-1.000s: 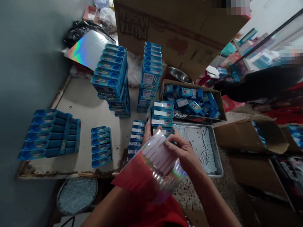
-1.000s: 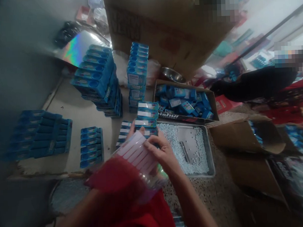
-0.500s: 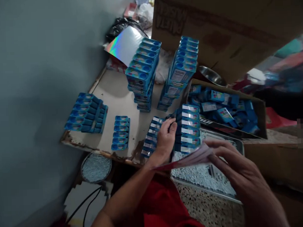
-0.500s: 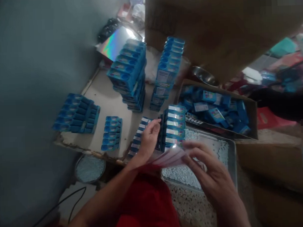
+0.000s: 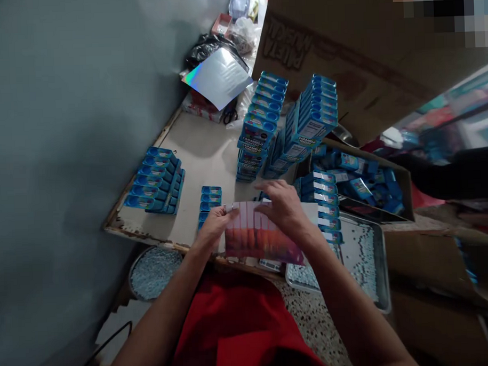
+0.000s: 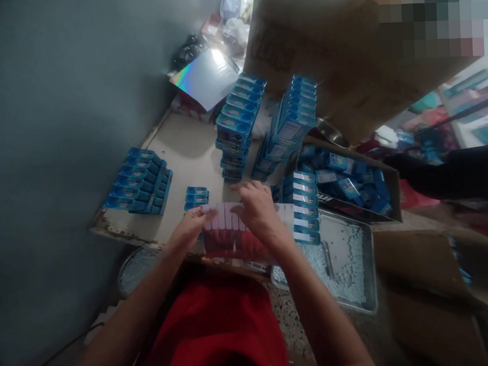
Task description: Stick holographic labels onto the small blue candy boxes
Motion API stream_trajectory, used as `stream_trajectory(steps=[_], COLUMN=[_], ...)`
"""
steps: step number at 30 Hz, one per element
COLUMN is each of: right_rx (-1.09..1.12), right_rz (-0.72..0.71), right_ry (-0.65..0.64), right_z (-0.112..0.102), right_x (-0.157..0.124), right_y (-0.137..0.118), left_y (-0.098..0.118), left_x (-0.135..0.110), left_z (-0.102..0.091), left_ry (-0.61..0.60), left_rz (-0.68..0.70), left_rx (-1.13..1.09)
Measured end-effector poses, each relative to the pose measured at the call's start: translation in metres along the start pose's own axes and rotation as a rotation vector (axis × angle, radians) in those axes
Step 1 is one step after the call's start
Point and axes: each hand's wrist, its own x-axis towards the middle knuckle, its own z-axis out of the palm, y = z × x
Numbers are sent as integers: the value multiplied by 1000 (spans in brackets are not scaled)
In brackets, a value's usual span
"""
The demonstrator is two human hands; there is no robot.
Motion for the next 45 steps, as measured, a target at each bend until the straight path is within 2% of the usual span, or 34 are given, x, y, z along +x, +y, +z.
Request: stream_trajectory(steps=[2, 5, 9, 13, 16, 22, 25, 29, 33, 37, 41, 45], right_rx=[-82, -129, -281, -418, -428, -400, -333, -291, -287, -336, -346, -239], right_rz=[82, 159, 217, 287, 295, 237, 230, 338, 391, 285, 203, 276], right_ry=[208, 336, 313, 217, 178, 139, 209, 291, 224, 116, 122, 154], right_z=[4, 20, 56, 87, 96, 96, 94, 85, 73, 66, 64, 59], right_x=[-12, -29, -30, -24, -25, -42, -55, -61, -48, -36, -44, -59], right_y=[-5, -18, -24, -10, 0, 1, -2, 2, 20, 36, 35, 26], left_y=[-4, -4, -1, -2, -5, -6, -2, 6, 11, 11, 16, 26], left_x=[14, 29, 37, 41, 45, 55, 60, 62, 55, 48, 43, 42], left_z=[-9, -22, -32, -35, -35, -33, -30, -23, -13, -5, 0, 5], left_ry=[24, -34, -115, -65, -24, 50, 59, 19, -24, 39, 51, 64], left_rz=[9, -33, -79, -153, -163, -178, -187, -187, -140, -103, -115, -97], left_rx=[6, -2, -36, -74, -102, -101, -65, -6, 31, 38, 54, 99])
